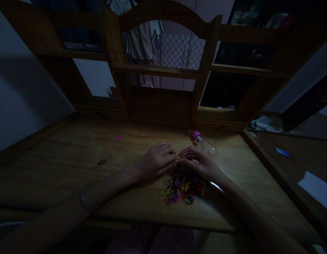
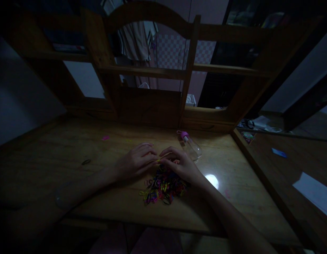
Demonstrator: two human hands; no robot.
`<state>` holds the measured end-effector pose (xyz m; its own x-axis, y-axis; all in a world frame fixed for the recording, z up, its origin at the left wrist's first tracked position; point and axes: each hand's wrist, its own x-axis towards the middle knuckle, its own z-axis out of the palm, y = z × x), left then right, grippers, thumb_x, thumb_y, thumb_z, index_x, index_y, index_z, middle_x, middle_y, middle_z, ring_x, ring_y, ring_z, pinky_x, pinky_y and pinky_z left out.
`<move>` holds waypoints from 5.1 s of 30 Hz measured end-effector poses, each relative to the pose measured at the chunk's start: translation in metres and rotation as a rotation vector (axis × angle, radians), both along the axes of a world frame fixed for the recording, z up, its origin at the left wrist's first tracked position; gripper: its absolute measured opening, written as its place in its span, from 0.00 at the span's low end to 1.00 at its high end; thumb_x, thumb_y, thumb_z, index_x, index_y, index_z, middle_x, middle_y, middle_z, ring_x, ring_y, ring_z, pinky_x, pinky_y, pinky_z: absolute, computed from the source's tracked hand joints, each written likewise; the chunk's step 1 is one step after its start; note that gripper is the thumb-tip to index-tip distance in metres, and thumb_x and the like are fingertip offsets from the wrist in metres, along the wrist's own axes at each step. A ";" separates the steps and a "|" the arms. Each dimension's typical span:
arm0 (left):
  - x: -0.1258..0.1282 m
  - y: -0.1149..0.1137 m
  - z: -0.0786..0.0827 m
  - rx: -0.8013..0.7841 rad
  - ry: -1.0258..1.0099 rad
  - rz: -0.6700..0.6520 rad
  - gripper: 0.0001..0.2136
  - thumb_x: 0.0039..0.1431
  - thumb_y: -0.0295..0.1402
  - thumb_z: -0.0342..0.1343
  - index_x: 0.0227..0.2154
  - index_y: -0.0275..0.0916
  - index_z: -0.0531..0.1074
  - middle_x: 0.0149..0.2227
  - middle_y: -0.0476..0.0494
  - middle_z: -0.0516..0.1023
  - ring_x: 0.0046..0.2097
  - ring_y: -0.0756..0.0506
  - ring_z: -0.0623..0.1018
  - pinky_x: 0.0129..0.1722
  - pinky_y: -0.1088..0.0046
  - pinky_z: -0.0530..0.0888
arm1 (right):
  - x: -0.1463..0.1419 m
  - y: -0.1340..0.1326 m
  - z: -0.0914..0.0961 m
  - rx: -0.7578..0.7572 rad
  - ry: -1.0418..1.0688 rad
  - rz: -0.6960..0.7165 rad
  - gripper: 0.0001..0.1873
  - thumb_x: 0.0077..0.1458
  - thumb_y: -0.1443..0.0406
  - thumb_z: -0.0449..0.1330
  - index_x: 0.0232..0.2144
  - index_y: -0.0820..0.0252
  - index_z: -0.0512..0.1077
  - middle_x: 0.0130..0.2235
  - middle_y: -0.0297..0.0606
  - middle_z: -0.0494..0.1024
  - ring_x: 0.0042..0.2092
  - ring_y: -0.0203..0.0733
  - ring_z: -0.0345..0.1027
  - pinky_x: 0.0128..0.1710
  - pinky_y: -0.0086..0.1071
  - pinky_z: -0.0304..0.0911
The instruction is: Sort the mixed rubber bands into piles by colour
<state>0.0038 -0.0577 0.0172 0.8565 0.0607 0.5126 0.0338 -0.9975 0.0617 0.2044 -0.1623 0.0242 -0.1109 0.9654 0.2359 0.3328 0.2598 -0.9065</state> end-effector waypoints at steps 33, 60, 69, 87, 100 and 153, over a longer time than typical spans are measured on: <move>-0.049 0.120 -0.025 -0.154 -0.125 0.817 0.17 0.64 0.37 0.42 0.28 0.37 0.74 0.33 0.41 0.72 0.39 0.42 0.70 0.42 0.64 0.67 | 0.022 -0.002 0.009 0.048 -0.148 -0.230 0.11 0.59 0.57 0.59 0.35 0.56 0.77 0.38 0.40 0.78 0.40 0.44 0.72 0.39 0.38 0.68; -0.009 0.022 -0.002 0.138 0.022 0.162 0.09 0.62 0.29 0.48 0.29 0.36 0.71 0.35 0.40 0.70 0.41 0.42 0.67 0.45 0.61 0.68 | 0.008 -0.021 0.014 -0.016 -0.527 0.329 0.15 0.47 0.65 0.69 0.40 0.49 0.78 0.63 0.34 0.61 0.66 0.52 0.46 0.63 0.51 0.47; -0.010 0.023 -0.004 0.143 0.021 0.141 0.09 0.63 0.30 0.48 0.29 0.36 0.71 0.35 0.41 0.70 0.41 0.43 0.67 0.44 0.62 0.68 | 0.006 -0.019 0.016 -0.013 -0.471 0.295 0.08 0.49 0.66 0.68 0.35 0.50 0.79 0.59 0.34 0.68 0.65 0.51 0.50 0.63 0.51 0.50; -0.012 0.017 -0.002 0.170 -0.102 -0.040 0.08 0.59 0.30 0.54 0.41 0.36 0.71 0.40 0.39 0.74 0.44 0.42 0.72 0.50 0.59 0.71 | 0.014 -0.012 0.022 -0.173 0.075 0.007 0.09 0.48 0.59 0.69 0.31 0.56 0.79 0.34 0.37 0.79 0.36 0.41 0.74 0.37 0.35 0.70; -0.017 0.006 0.000 0.347 -0.132 -0.165 0.21 0.61 0.28 0.55 0.57 0.44 0.64 0.48 0.42 0.76 0.50 0.46 0.75 0.55 0.63 0.72 | -0.002 -0.006 -0.001 -0.316 0.464 -0.031 0.10 0.46 0.62 0.71 0.30 0.58 0.74 0.31 0.33 0.79 0.33 0.37 0.74 0.38 0.33 0.71; -0.022 0.064 -0.007 -0.097 -0.110 0.458 0.11 0.64 0.26 0.45 0.46 0.38 0.69 0.43 0.41 0.72 0.47 0.42 0.70 0.50 0.62 0.67 | 0.021 -0.008 0.016 -0.065 0.013 -0.302 0.11 0.58 0.58 0.59 0.31 0.58 0.78 0.32 0.38 0.79 0.32 0.41 0.73 0.36 0.36 0.67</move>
<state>-0.0183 0.0065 0.0102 0.6715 0.4711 0.5720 0.4568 -0.8709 0.1812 0.2252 -0.1699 0.0404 0.1860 0.9673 0.1724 0.3742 0.0925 -0.9227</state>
